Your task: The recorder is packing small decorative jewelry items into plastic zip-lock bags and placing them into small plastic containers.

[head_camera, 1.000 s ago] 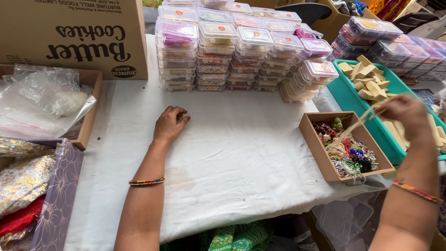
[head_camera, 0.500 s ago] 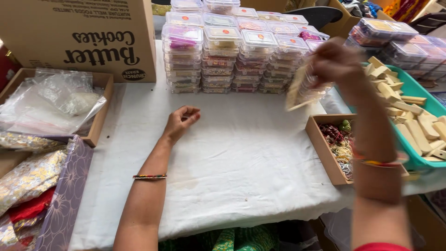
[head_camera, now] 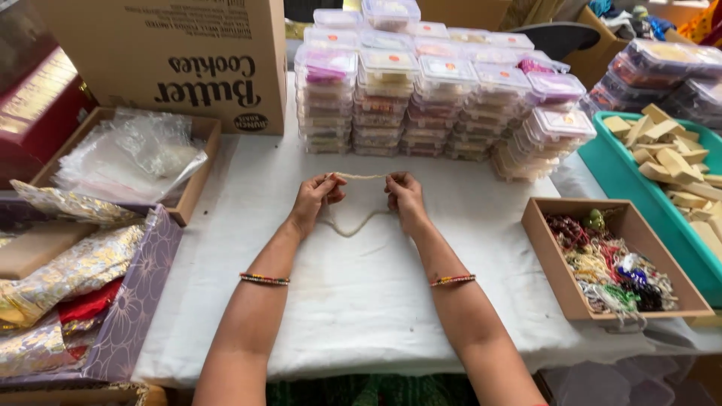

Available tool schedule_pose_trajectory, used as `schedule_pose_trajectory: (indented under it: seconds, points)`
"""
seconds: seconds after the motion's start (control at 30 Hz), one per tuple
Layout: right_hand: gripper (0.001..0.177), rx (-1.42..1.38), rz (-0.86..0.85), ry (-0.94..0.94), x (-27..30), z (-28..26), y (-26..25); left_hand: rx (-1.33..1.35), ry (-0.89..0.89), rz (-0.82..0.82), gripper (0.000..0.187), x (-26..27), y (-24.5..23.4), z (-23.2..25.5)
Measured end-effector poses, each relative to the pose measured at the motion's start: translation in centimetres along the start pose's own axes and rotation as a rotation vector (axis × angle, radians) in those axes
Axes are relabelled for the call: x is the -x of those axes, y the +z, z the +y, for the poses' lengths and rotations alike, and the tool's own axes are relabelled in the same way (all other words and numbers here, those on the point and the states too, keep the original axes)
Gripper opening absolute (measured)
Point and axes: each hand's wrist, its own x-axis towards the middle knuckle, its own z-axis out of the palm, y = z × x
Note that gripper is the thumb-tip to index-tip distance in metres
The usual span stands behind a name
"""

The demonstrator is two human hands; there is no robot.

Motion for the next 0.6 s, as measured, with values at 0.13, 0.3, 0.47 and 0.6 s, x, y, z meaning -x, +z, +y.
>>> schedule_pose_trajectory:
  seconds: [0.13, 0.3, 0.47, 0.6]
  points:
    - [0.018, 0.236, -0.051, -0.148, 1.4, 0.4, 0.9, 0.199, 0.079, 0.057, 0.040, -0.1, -0.8, 0.0]
    - [0.012, 0.828, -0.329, -0.551, 4.3, 0.0, 4.8, 0.256, 0.111, 0.355, 0.034, 1.4, 0.9, 3.6]
    - [0.007, 0.923, -0.480, -0.943, 7.4, -1.6, 7.1, -0.204, 0.234, 0.230, 0.038, 0.7, 1.0, 0.9]
    - [0.009, 0.574, -0.322, -0.910, 7.2, -1.7, 7.1, -0.482, 0.185, 0.048, 0.038, 0.3, 1.0, -0.6]
